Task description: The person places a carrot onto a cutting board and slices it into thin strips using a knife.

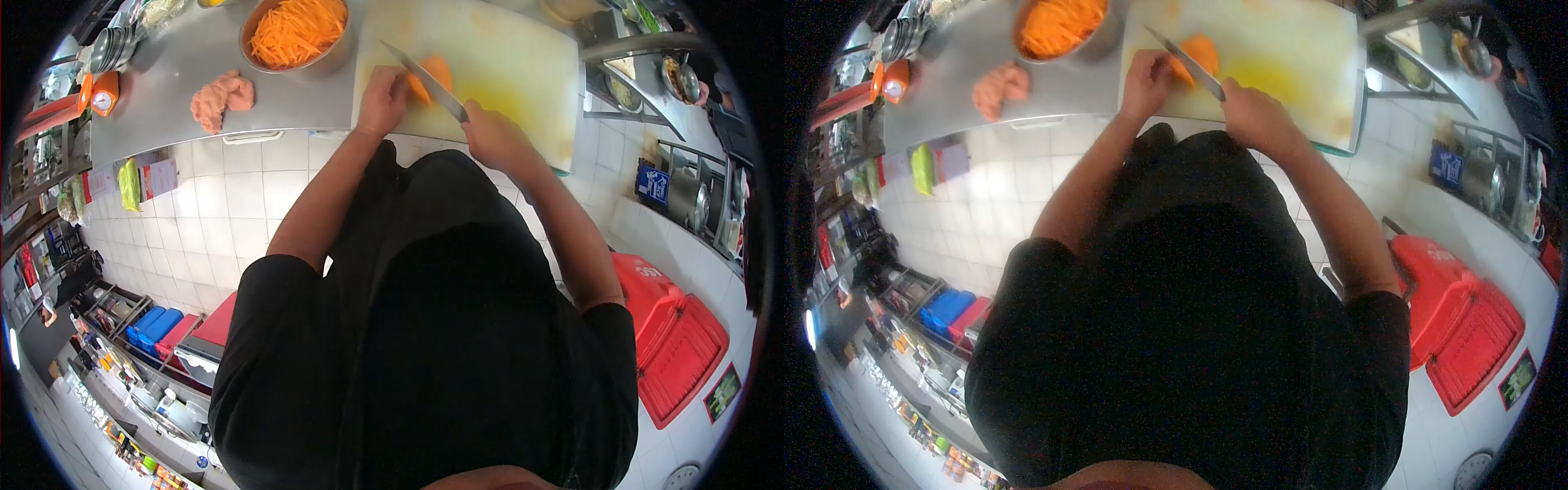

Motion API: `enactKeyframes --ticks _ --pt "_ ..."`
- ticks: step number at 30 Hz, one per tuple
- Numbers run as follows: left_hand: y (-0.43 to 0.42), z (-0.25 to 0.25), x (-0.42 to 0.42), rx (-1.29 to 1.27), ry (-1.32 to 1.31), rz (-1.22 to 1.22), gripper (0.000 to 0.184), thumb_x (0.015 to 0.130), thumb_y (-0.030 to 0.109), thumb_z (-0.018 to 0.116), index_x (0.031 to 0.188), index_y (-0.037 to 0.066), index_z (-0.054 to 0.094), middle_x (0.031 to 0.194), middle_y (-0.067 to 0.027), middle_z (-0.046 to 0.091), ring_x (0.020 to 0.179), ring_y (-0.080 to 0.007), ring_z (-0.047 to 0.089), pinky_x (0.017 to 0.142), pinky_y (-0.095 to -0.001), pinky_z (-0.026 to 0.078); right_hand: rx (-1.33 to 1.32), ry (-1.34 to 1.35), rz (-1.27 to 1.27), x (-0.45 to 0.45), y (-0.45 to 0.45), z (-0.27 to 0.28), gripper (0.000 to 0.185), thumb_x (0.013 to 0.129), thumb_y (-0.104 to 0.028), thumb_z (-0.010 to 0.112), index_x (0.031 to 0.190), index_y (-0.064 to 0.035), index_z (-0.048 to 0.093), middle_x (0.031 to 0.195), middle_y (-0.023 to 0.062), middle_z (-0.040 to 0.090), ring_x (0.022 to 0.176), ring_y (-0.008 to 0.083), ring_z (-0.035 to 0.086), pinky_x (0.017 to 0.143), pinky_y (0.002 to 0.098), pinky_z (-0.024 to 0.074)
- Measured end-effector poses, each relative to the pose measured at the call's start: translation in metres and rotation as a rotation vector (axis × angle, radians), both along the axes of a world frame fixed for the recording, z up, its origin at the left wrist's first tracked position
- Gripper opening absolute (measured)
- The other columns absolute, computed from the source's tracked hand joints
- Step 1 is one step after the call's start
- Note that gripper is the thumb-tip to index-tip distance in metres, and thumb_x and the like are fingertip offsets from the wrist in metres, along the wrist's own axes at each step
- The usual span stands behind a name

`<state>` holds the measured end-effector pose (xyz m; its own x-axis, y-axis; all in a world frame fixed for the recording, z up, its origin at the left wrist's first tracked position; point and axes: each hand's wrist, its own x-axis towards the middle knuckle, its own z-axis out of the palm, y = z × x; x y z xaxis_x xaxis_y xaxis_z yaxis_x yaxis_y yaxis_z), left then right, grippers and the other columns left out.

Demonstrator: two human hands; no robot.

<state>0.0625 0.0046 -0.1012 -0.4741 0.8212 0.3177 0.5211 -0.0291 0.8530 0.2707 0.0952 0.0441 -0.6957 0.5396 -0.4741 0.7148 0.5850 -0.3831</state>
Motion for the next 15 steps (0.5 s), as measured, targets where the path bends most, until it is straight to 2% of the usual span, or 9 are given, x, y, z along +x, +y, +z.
enactKeyframes --ticks 10,15 --pt "0.0 -0.006 -0.003 0.02 -0.011 -0.007 0.019 0.091 0.002 0.066 0.109 0.006 0.065 0.103 -0.0169 0.063 0.095 -0.0368 0.065 0.082 -0.0418 0.054 -0.039 -0.046 -0.01 -0.015 -0.003 -0.004 0.021 0.099 -0.016 0.052 0.11 0.0023 0.054 0.097 0.0292 0.07 0.096 0.0473 0.069 0.085 0.0588 0.0516" --pt "-0.001 0.001 -0.001 -0.009 -0.044 -0.001 0.017 0.09 0.001 0.067 0.107 0.004 0.065 0.103 -0.0161 0.063 0.095 -0.035 0.065 0.081 -0.0402 0.054 -0.042 -0.032 -0.045 -0.013 -0.011 -0.02 0.024 0.101 -0.02 0.054 0.111 0.0012 0.055 0.099 0.0286 0.07 0.096 0.0469 0.068 0.085 0.0582 0.051"
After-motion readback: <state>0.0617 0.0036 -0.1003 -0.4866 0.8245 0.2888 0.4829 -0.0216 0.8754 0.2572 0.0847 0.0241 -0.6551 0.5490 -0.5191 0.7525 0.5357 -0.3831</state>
